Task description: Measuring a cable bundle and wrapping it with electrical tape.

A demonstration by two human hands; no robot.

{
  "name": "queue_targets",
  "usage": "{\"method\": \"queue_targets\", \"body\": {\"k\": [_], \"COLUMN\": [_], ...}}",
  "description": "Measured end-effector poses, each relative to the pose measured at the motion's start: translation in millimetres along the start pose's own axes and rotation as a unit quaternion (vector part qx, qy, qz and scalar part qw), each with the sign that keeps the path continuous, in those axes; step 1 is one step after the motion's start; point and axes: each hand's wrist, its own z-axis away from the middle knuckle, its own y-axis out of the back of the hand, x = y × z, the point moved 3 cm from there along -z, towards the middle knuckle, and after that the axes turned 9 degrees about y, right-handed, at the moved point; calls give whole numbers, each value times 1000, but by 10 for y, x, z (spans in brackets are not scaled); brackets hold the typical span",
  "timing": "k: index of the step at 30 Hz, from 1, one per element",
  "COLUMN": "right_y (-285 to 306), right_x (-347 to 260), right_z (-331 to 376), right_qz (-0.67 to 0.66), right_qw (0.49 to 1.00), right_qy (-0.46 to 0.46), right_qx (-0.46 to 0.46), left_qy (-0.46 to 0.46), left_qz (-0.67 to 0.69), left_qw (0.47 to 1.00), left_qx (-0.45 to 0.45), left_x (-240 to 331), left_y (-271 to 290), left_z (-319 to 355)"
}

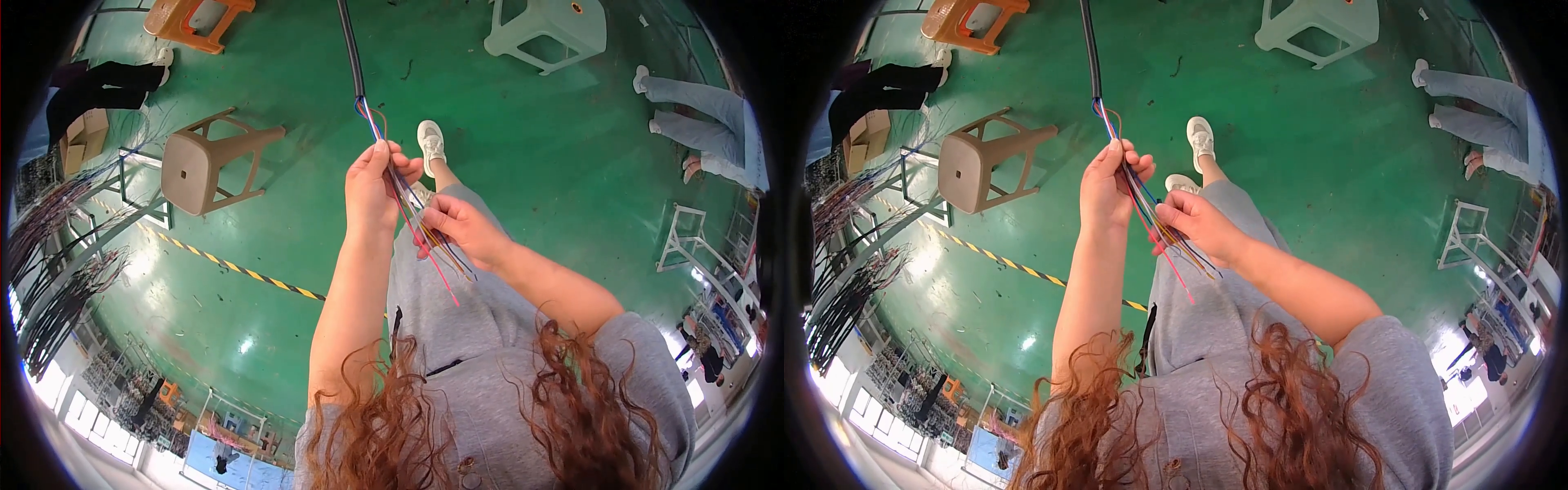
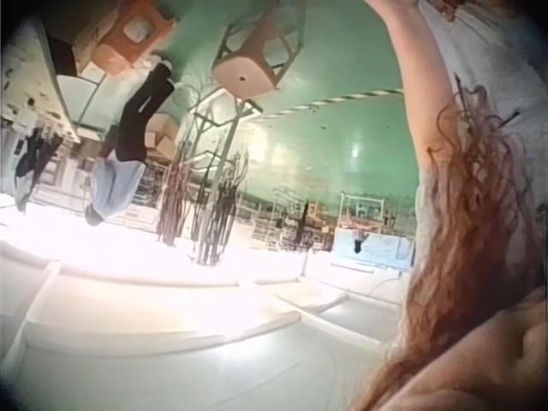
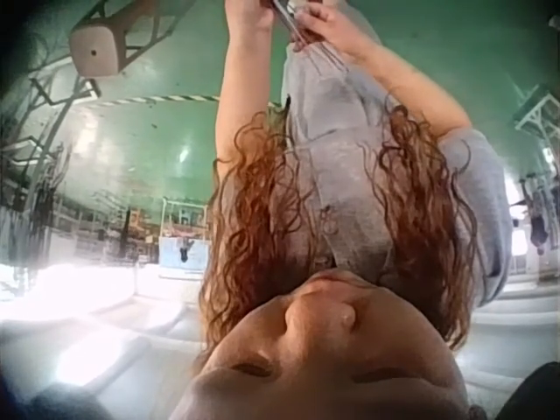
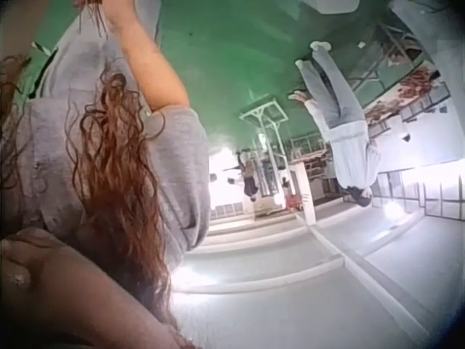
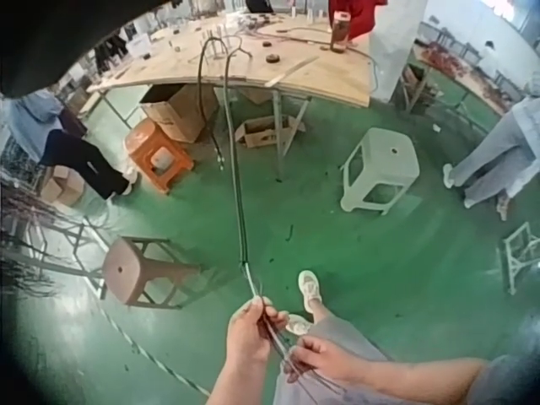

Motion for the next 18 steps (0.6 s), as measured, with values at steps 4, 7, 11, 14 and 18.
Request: {"method": "queue_targets", "body": {"k": [4,7,11,14,18], "right_y": [24,42,47,51,47], "right_x": [-14,-23,-22,-17,-12], "right_z": [38,65,51,39,18], "right_qz": [34,37,39,43,35], "right_qw": [999,999,999,999,999], "right_qy": [-6,-8,-11,-6,13], "right_qx": [-16,-19,-14,-9,4], "left_qy": [-1,4,5,6,2], "left_qz": [7,8,0,2,-4], "left_qw": [1000,1000,1000,1000,1000], "left_qx": [3,-11,-5,-4,4], "left_x": [-35,-59,-43,-36,-23], "left_y": [-21,-45,-42,-55,-58], "left_z": [-10,-18,-19,-18,-16]}}
